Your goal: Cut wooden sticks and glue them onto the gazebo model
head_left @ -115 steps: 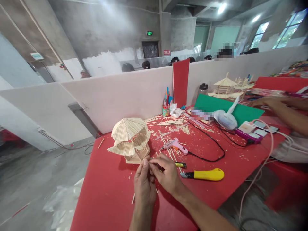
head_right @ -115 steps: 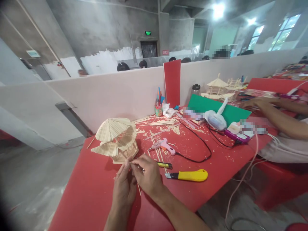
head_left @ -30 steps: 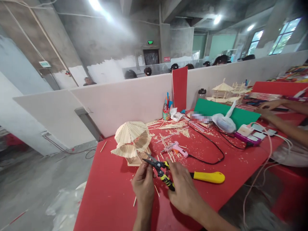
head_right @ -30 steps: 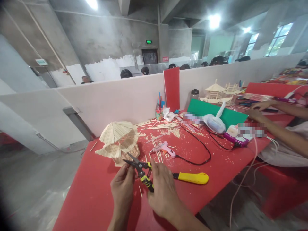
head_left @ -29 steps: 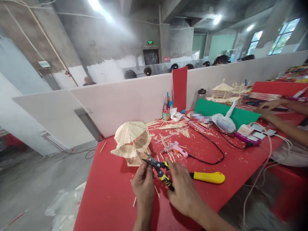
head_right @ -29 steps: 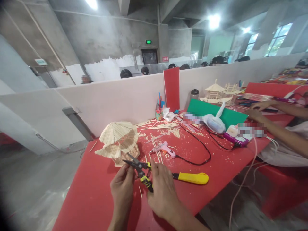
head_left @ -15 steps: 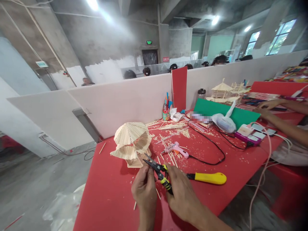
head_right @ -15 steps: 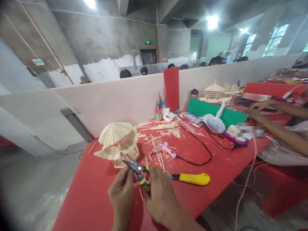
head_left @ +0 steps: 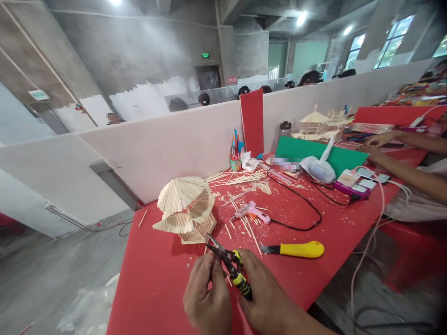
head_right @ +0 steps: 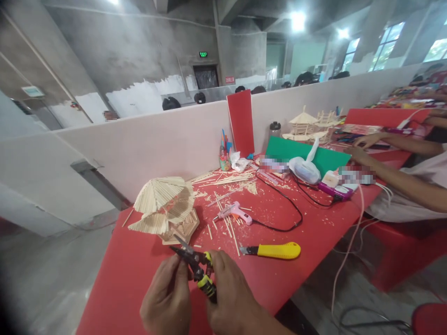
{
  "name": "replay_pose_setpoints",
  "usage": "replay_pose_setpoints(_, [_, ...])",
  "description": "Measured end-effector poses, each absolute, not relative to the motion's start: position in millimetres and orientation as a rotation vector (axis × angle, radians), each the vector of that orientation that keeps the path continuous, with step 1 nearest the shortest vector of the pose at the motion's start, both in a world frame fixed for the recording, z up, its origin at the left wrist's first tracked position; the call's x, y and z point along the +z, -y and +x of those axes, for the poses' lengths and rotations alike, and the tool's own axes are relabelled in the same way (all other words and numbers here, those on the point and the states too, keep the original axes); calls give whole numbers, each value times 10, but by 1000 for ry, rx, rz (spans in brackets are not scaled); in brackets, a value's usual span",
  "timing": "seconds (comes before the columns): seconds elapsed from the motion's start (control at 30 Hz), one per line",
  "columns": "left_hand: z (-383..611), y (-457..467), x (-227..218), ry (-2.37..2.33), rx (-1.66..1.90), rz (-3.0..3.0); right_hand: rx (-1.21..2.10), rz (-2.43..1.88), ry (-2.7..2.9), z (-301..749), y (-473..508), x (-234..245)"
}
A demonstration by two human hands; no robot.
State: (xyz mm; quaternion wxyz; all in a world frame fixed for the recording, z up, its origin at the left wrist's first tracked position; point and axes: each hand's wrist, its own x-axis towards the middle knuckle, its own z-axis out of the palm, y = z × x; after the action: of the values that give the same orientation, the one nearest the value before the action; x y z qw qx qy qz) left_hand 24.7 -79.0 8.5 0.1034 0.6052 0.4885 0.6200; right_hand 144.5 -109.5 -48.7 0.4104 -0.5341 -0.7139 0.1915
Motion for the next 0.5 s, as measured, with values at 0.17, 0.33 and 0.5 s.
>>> replay_pose_setpoints(0.17, [195,921,120,-1518,1829,1796,486,-1212,1751,1360,1168,-450])
replay_pose_setpoints(0.33, [187,956,97,-1536,1833,1775,750,-1218,1680,1322,1182,-309])
replay_pose_setpoints(0.5, [227,952,46,-1568,1783,1709,903,-1266,1591,1295,1196,-402])
